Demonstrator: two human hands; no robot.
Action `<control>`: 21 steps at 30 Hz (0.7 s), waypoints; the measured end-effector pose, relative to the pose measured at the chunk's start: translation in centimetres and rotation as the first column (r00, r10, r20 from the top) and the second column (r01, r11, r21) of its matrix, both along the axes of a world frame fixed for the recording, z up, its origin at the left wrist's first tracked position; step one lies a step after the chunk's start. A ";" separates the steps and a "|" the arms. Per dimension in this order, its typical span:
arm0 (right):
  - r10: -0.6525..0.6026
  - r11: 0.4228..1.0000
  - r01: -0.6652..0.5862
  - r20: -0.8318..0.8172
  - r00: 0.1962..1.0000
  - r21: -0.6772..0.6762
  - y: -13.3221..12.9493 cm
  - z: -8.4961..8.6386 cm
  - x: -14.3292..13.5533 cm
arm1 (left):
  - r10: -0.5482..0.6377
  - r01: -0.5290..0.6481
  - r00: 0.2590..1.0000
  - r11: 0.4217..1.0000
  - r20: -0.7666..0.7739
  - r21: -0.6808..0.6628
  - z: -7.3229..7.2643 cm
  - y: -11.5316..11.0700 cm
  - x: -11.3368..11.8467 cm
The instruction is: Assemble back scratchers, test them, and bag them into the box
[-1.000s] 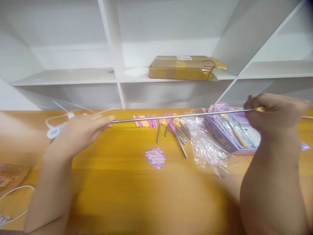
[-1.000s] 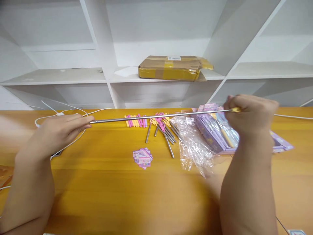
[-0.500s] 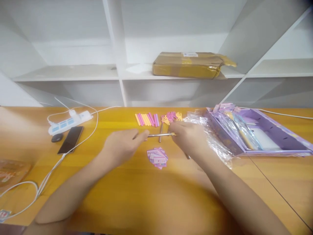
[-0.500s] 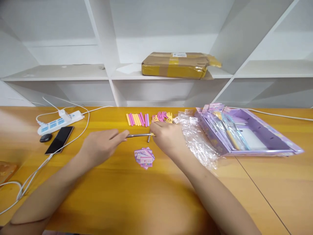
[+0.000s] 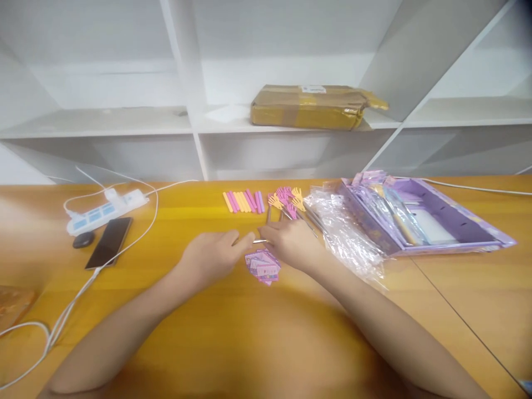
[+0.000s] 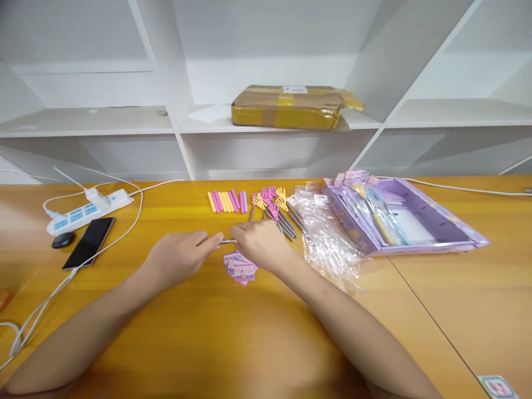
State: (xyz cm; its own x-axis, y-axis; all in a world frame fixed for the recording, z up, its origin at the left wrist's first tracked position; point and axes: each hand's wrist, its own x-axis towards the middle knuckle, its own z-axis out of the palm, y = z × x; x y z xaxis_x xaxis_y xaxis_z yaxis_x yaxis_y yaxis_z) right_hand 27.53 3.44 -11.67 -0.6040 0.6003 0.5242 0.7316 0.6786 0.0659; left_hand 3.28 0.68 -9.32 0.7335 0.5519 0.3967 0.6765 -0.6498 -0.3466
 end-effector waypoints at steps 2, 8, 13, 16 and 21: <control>0.085 0.988 -0.083 -0.008 0.996 0.127 0.0 0.2 0.1 | -0.062 0.063 0.998 0.993 -0.010 0.103 0.3 0.0 -0.3; 0.171 0.889 -0.151 -0.008 0.985 0.432 -0.6 1.8 0.2 | -0.163 0.160 0.987 0.960 -0.006 0.232 1.0 -0.1 -0.6; 0.119 0.881 -0.113 0.017 0.993 0.459 -1.1 2.9 0.2 | -0.156 0.142 0.986 0.972 0.061 0.189 0.8 0.1 -0.4; 0.087 0.885 -0.086 0.020 0.996 0.458 -1.3 4.0 0.6 | -0.103 0.086 0.987 0.987 0.122 0.138 1.0 0.2 -0.4; 0.004 0.915 -0.003 -0.002 1.000 0.403 -1.5 6.1 3.2 | -0.033 0.019 0.986 0.996 0.162 0.084 3.0 0.8 -1.5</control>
